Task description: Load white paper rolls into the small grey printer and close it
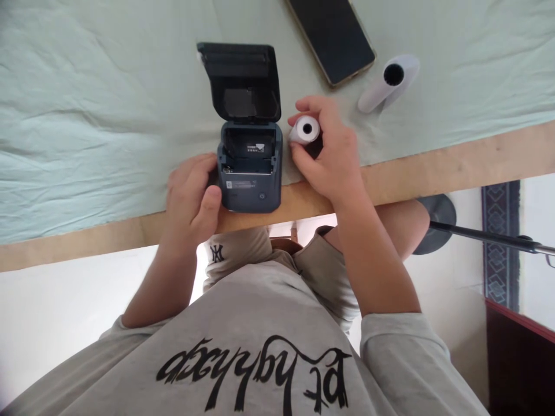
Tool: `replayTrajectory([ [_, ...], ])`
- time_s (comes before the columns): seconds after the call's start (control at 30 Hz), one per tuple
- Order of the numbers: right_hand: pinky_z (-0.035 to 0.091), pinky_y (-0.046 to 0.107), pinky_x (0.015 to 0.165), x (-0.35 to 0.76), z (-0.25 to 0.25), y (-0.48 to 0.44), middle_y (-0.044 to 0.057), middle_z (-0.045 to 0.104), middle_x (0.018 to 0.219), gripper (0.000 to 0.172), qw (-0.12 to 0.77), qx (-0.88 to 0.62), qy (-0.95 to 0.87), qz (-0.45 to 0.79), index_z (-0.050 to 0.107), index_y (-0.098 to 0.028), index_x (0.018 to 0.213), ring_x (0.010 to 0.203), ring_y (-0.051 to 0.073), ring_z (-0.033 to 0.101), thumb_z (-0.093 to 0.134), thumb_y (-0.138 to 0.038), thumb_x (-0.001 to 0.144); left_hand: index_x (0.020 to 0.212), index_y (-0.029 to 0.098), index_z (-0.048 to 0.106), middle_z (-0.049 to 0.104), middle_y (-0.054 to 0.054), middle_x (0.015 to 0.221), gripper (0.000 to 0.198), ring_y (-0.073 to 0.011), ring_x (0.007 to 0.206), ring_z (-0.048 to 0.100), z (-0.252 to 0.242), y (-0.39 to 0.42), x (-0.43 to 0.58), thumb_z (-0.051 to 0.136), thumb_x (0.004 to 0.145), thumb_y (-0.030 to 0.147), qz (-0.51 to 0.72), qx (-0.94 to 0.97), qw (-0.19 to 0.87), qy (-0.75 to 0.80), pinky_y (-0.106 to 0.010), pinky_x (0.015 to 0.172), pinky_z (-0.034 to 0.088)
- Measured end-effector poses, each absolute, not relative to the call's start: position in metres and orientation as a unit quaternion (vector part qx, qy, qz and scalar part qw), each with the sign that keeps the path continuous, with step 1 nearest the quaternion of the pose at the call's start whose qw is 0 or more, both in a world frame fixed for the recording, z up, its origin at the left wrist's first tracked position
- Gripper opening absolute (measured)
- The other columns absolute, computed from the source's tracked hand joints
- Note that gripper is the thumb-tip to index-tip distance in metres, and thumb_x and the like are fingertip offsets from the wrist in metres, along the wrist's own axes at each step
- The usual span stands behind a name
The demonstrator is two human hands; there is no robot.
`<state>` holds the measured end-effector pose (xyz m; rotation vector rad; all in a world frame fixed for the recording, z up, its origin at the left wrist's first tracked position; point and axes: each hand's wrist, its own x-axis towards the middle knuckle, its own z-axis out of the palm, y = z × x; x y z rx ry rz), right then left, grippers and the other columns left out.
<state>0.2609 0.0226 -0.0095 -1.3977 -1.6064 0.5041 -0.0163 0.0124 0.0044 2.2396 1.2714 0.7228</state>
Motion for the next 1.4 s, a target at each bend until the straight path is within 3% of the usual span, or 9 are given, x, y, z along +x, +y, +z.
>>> replayTrajectory([
  [0.17, 0.059, 0.051, 0.094, 0.262, -0.002, 0.023, 0.002, 0.075, 0.107, 0.035, 0.426, -0.558, -0.686, 0.193, 0.066, -0.034, 0.109, 0.101, 0.029, 0.073, 0.073, -0.018, 0.079, 0.14, 0.029, 0.062, 0.071, -0.013, 0.139, 0.06, -0.0361, 0.13, 0.067, 0.005, 0.012, -0.016, 0.027, 0.11, 0.067, 0.256, 0.817, 0.226, 0.464, -0.054, 0.11, 0.048],
  [0.57, 0.062, 0.05, 0.094, 0.258, 0.008, 0.02, 0.003, 0.072, 0.106, 0.023, 0.387, -0.601, -0.677, 0.176, 0.068, -0.035, 0.103, 0.106, 0.029, 0.066, 0.078, -0.029, 0.083, 0.141, 0.028, 0.061, 0.069, -0.012, 0.144, 0.065, -0.0336, 0.136, 0.064, 0.012, 0.009, -0.016, 0.023, 0.11, 0.07, 0.234, 0.812, 0.229, 0.483, -0.055, 0.114, 0.049],
  [0.83, 0.059, 0.043, 0.078, 0.256, 0.002, 0.019, 0.001, 0.075, 0.105, 0.04, 0.447, -0.57, -0.673, 0.151, 0.067, -0.035, 0.11, 0.092, 0.025, 0.07, 0.078, -0.02, 0.075, 0.139, 0.022, 0.063, 0.072, -0.017, 0.14, 0.062, -0.0355, 0.134, 0.067, 0.011, 0.012, -0.017, 0.027, 0.111, 0.065, 0.253, 0.818, 0.221, 0.468, -0.054, 0.11, 0.05],
  [1.07, 0.063, 0.047, 0.088, 0.256, 0.005, 0.016, 0.002, 0.075, 0.111, 0.029, 0.408, -0.607, -0.665, 0.152, 0.069, -0.038, 0.116, 0.102, 0.027, 0.072, 0.075, -0.031, 0.088, 0.142, 0.028, 0.062, 0.071, -0.012, 0.142, 0.053, -0.0325, 0.137, 0.065, 0.013, 0.009, -0.018, 0.032, 0.112, 0.06, 0.257, 0.815, 0.228, 0.467, -0.05, 0.113, 0.049],
  [1.23, 0.065, 0.045, 0.091, 0.256, 0.0, 0.016, 0.0, 0.076, 0.123, 0.051, 0.386, -0.592, -0.694, 0.139, 0.062, -0.036, 0.131, 0.107, 0.025, 0.073, 0.072, -0.021, 0.084, 0.143, 0.025, 0.062, 0.07, -0.014, 0.144, 0.054, -0.0352, 0.138, 0.065, 0.015, 0.01, -0.018, 0.033, 0.112, 0.058, 0.236, 0.814, 0.237, 0.475, -0.052, 0.114, 0.048],
  [1.4, 0.058, 0.04, 0.081, 0.274, 0.003, 0.013, 0.002, 0.069, 0.12, 0.045, 0.503, -0.544, -0.665, 0.093, 0.067, -0.034, 0.133, 0.108, 0.023, 0.069, 0.066, -0.038, 0.089, 0.138, 0.02, 0.064, 0.074, -0.016, 0.136, 0.052, -0.0343, 0.135, 0.068, 0.016, 0.012, -0.018, 0.033, 0.113, 0.055, 0.25, 0.823, 0.222, 0.459, -0.051, 0.11, 0.05],
])
